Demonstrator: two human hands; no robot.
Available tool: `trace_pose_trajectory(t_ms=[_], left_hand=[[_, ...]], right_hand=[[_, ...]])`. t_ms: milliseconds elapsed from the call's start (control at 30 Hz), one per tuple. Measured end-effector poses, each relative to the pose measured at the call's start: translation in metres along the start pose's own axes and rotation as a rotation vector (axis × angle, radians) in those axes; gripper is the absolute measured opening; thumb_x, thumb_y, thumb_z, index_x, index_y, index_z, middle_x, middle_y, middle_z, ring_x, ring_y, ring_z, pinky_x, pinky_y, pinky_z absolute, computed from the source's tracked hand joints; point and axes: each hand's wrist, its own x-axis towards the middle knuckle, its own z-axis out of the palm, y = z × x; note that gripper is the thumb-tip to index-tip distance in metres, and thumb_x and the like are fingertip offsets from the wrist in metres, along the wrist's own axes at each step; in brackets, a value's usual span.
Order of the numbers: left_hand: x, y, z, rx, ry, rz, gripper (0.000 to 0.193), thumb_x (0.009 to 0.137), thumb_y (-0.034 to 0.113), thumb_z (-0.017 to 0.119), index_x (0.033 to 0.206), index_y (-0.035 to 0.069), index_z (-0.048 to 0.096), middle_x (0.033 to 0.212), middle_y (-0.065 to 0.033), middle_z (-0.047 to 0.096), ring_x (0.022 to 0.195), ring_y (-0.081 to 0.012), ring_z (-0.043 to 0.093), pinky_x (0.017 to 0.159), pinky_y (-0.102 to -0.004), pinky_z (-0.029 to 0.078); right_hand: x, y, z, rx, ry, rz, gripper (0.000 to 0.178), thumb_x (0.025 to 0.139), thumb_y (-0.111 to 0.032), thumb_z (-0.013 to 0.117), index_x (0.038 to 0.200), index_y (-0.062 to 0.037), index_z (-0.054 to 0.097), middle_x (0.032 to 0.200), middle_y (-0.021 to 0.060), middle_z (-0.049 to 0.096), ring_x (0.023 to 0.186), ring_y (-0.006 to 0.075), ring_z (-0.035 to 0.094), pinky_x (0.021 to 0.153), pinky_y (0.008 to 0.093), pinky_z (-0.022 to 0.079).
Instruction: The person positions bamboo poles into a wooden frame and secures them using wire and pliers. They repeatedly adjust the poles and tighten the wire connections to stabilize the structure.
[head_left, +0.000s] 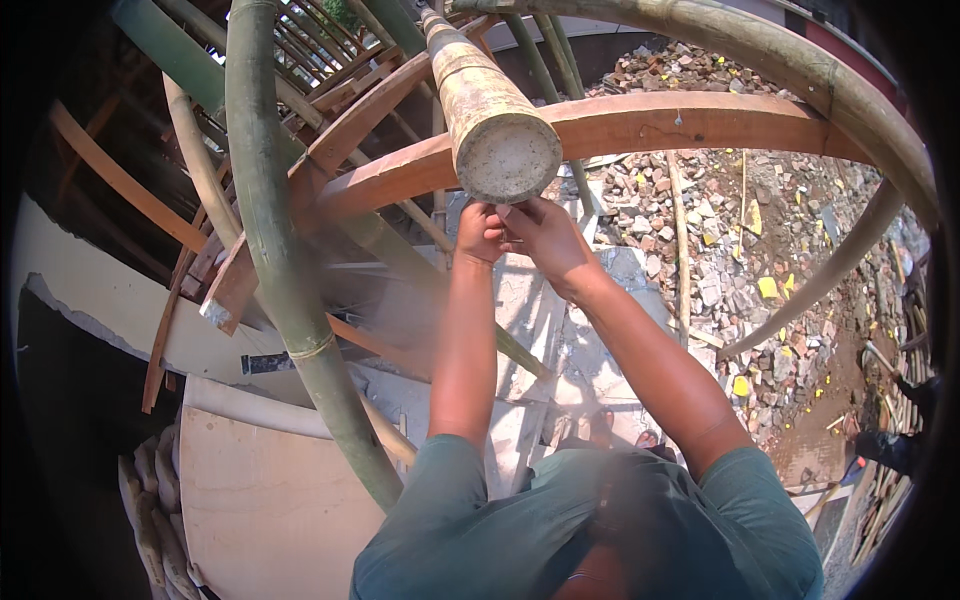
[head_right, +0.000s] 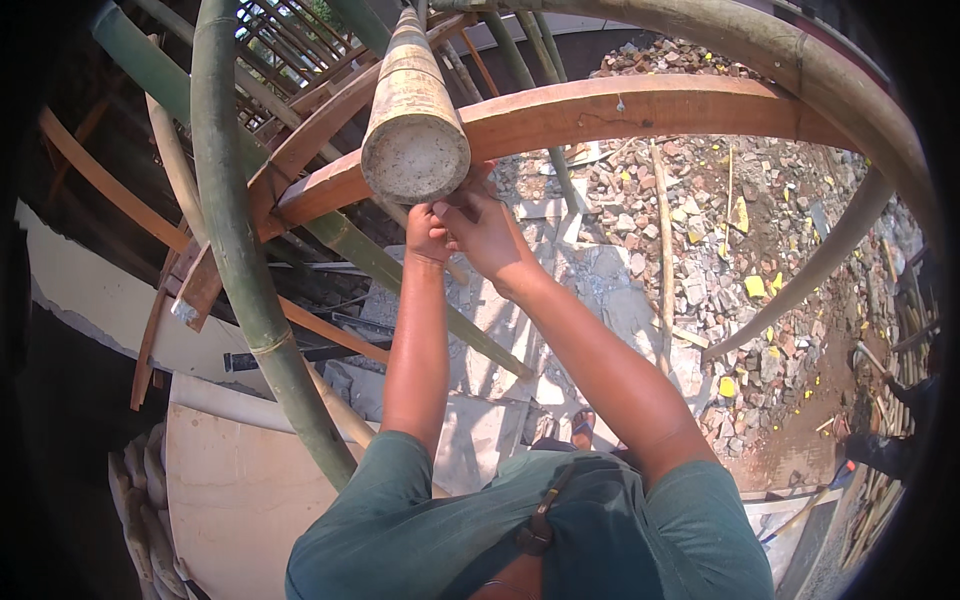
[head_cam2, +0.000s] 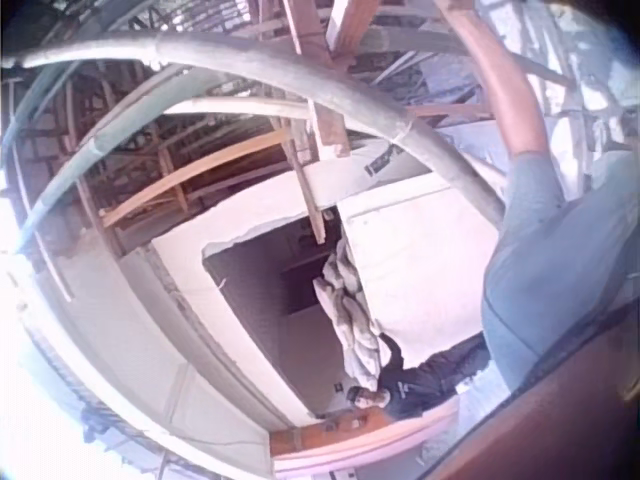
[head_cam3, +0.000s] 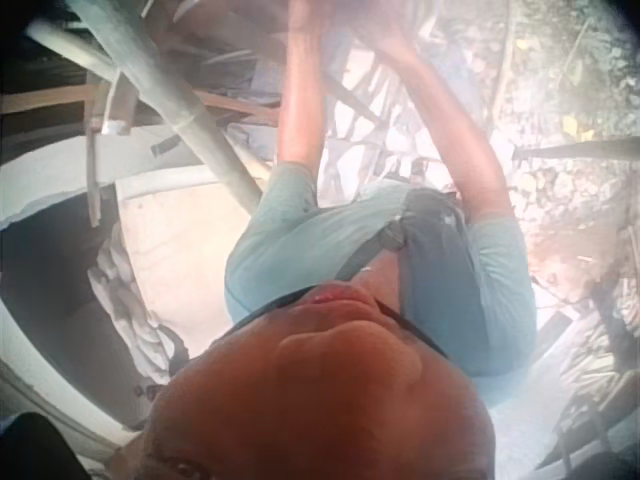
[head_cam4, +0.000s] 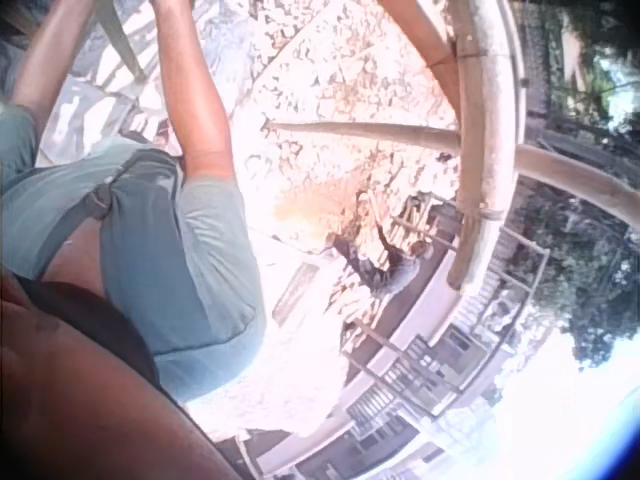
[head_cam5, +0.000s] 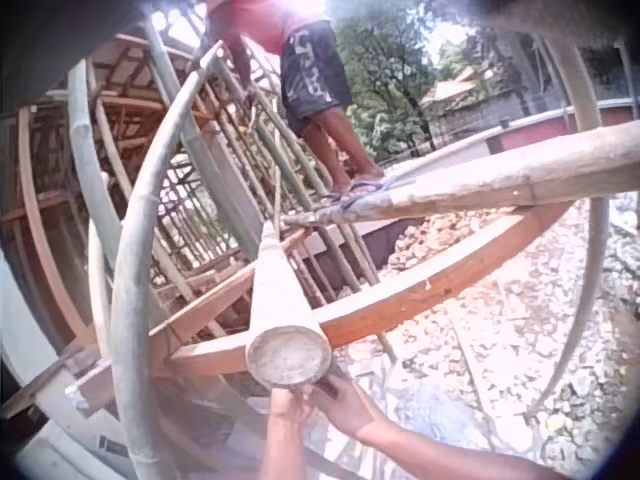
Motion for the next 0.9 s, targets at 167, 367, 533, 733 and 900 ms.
trace_pose_trajectory(t_ms=[167,367,533,733,900], left_hand=[[0.004,-0.013,0.048,0.071,-0.123,0.225,0.030,0.102,0.030,0.055,0.111,0.004,0.064,0.096,-0.0027,0.067,0.080,-0.0111,0.059,0.076,-0.0259,0.047],[-0.011,-0.004,0.077,0.512,0.117,0.318,0.029,0.100,0.024,0.062,0.104,-0.003,0.070,0.075,0.0049,0.060,0.068,-0.0047,0.046,0.060,-0.0254,0.039],[-0.020,-0.018,0.107,0.588,0.325,0.461,0.025,0.099,0.021,0.064,0.089,-0.002,0.068,0.066,-0.0003,0.061,0.060,-0.0056,0.047,0.056,-0.0270,0.040],[-0.010,-0.038,0.124,0.876,0.565,0.882,0.008,0.087,0.004,0.068,0.088,-0.003,0.066,0.074,-0.0170,0.068,0.059,-0.0235,0.064,0.060,-0.0333,0.050],[-0.012,-0.040,0.109,0.986,0.671,0.719,0.043,0.081,0.008,0.076,0.120,0.000,0.059,0.074,-0.0094,0.066,0.066,-0.0171,0.068,0.056,-0.0326,0.049]], right_hand=[[-0.001,-0.040,-0.038,-0.109,-0.019,0.208,0.022,0.101,-0.025,0.054,0.092,-0.0052,0.060,0.074,-0.0026,0.048,0.062,0.0070,0.038,0.053,0.0270,0.034],[0.020,-0.029,-0.079,-0.633,-0.080,-0.306,0.025,0.103,-0.030,0.055,0.098,-0.0070,0.062,0.071,-0.0062,0.048,0.058,0.0036,0.037,0.051,0.0228,0.027],[0.051,0.023,-0.106,-0.263,0.034,-0.276,0.021,0.104,-0.018,0.053,0.119,-0.0039,0.058,0.094,0.0010,0.061,0.080,0.0075,0.057,0.070,0.0251,0.047],[0.063,0.052,-0.090,0.238,0.020,-0.006,0.014,0.103,-0.020,0.053,0.105,-0.0089,0.061,0.091,0.0029,0.064,0.078,0.0112,0.062,0.066,0.0258,0.053],[-0.055,-0.014,-0.102,-0.744,0.042,0.012,0.024,0.098,-0.023,0.063,0.110,-0.0027,0.065,0.103,0.0074,0.065,0.100,0.0165,0.061,0.088,0.0344,0.049]])
